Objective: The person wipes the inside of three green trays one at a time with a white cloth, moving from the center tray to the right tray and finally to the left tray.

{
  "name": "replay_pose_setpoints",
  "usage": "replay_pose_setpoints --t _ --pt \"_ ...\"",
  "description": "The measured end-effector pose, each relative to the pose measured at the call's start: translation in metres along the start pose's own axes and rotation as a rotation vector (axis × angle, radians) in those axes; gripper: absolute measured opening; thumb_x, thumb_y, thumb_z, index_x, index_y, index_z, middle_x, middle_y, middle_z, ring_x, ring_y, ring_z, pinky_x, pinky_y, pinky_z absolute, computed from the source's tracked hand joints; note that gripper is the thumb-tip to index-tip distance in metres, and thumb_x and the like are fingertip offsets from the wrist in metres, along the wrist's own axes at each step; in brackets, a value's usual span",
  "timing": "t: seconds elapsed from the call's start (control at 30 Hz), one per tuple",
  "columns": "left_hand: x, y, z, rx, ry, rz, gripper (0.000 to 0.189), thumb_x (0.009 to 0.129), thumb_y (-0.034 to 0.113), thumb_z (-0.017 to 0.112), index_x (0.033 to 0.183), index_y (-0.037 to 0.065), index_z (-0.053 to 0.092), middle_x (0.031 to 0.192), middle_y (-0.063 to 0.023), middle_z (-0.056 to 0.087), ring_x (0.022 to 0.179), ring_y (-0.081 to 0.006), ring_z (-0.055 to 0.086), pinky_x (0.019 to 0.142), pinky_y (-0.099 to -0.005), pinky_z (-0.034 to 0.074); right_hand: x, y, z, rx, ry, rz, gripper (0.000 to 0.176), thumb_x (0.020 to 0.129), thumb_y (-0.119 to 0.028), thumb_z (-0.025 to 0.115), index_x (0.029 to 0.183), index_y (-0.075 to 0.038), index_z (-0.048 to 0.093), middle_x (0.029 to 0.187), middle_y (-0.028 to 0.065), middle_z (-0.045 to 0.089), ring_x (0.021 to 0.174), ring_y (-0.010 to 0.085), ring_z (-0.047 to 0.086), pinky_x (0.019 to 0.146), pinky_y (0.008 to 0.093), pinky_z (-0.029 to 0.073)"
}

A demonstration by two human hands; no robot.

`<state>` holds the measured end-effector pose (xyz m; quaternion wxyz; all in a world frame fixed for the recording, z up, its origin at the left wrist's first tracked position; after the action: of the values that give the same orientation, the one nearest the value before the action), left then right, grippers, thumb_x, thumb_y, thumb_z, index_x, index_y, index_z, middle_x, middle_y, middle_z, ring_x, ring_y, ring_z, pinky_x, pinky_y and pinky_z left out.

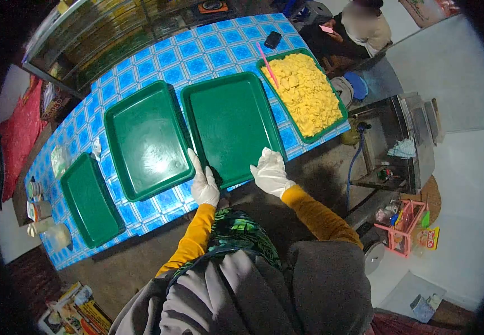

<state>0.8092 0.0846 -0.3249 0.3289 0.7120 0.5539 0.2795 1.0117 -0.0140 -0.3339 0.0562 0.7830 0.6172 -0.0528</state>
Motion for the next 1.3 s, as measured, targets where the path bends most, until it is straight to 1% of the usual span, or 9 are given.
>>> replay_pose_setpoints --t 0.1,0.4,0.57,0.73,0.8,0.97,1.13,1.2,1.3 --pt "-0.002 -0.003 0.001 -0.052 -0.045 -0.084 0.071 0.101 0.02 0.051 0.161 0.025 0.015 0.083 -0.0196 0.069 0.056 -0.0359 0.06 0.053 -0.0445 0.045 -0.003 -0.017 -0.007 -0.16 0.088 -0.012 0.033 0.089 -0.03 0.058 0.067 -0.007 0.068 0.07 0.0125 0.066 0.083 0.0342 0.063 0.07 0.0539 0.046" --pt "-0.002 -0.012 0.007 -0.17 -0.003 -0.01 0.066 0.102 0.024 0.049 0.16 0.018 0.02 0.1 -0.0195 0.071 0.06 -0.0367 0.064 0.055 -0.0458 0.049 0.014 -0.103 -0.004 0.317 0.093 -0.162 0.018 0.089 -0.013 0.055 0.078 -0.01 0.069 0.072 0.0117 0.067 0.069 0.0292 0.068 0.064 0.0418 0.052" --pt "0.0 -0.019 0.005 -0.068 -0.104 -0.077 0.057 0.103 0.03 0.048 0.155 0.012 0.032 0.126 -0.0244 0.063 0.084 -0.044 0.067 0.071 -0.0485 0.053 0.05 -0.037 -0.025 1.712 0.097 -0.187 0.013 0.086 0.005 0.058 0.089 0.002 0.07 0.086 0.0097 0.072 0.081 0.0185 0.069 0.075 0.0307 0.056" --pt "0.002 -0.039 0.019 -0.184 -0.017 -0.027 0.053 0.104 0.034 0.047 0.15 0.009 0.042 0.109 -0.0285 0.067 0.089 -0.0448 0.067 0.075 -0.0504 0.053 0.101 0.022 -0.011 0.379 0.578 0.234 0.014 0.09 -0.001 0.058 0.077 -0.003 0.063 0.081 0.0094 0.066 0.077 0.0222 0.063 0.083 0.0375 0.053" --pt "0.002 -0.034 0.015 -0.152 -0.057 -0.114 0.05 0.105 0.036 0.045 0.147 0.009 0.047 0.098 -0.0287 0.069 0.085 -0.0457 0.067 0.075 -0.0525 0.052 0.124 0.029 0.058 1.066 0.665 0.038 0.016 0.092 -0.003 0.055 0.077 -0.006 0.06 0.078 0.0079 0.065 0.078 0.0224 0.063 0.081 0.0386 0.052" --pt "0.002 -0.033 0.021 0.022 -0.124 -0.191 0.051 0.106 0.038 0.042 0.144 0.006 0.05 0.093 -0.0283 0.069 0.08 -0.0454 0.066 0.07 -0.0522 0.052 0.067 -0.076 0.021 0.605 0.237 0.163 0.012 0.09 -0.01 0.048 0.086 -0.01 0.06 0.09 0.0132 0.059 0.086 0.0353 0.061 0.075 0.0471 0.05" --pt "0.004 -0.035 0.02 -0.007 -0.102 -0.115 0.052 0.106 0.04 0.041 0.141 0.003 0.051 0.09 -0.0285 0.069 0.076 -0.0444 0.066 0.068 -0.0519 0.051 0.055 -0.094 0.008 0.698 -0.064 -0.488 0.003 0.075 -0.009 0.067 0.075 -0.006 0.068 0.079 0.0144 0.068 0.078 0.0364 0.067 0.069 0.0423 0.054" --pt "0.009 -0.027 0.011 0.049 -0.107 -0.153 0.051 0.105 0.04 0.041 0.136 0.002 0.055 0.09 -0.0284 0.069 0.079 -0.0443 0.067 0.07 -0.0509 0.052 0.073 -0.052 -0.01 1.511 -0.24 -0.011 0.009 0.081 -0.014 0.064 0.079 -0.005 0.065 0.08 0.0171 0.068 0.077 0.0359 0.066 0.069 0.0423 0.053" --pt "0.01 -0.025 0.003 -0.012 -0.118 -0.077 0.05 0.105 0.04 0.042 0.13 0.0 0.06 0.091 -0.0285 0.069 0.083 -0.0442 0.067 0.072 -0.0502 0.052 0.095 0.006 -0.019 0.585 0.373 0.017 0.005 0.078 -0.004 0.061 0.076 -0.008 0.062 0.077 0.0132 0.064 0.073 0.0345 0.063 0.064 0.0421 0.051"
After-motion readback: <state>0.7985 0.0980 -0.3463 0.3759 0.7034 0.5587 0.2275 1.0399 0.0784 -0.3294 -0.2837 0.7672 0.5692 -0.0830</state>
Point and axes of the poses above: each hand's wrist, its own x-axis towards the middle knuckle, its own z-axis out of the palm, y = z × x, the point moved 5 cm from there along x, towards the middle knuckle
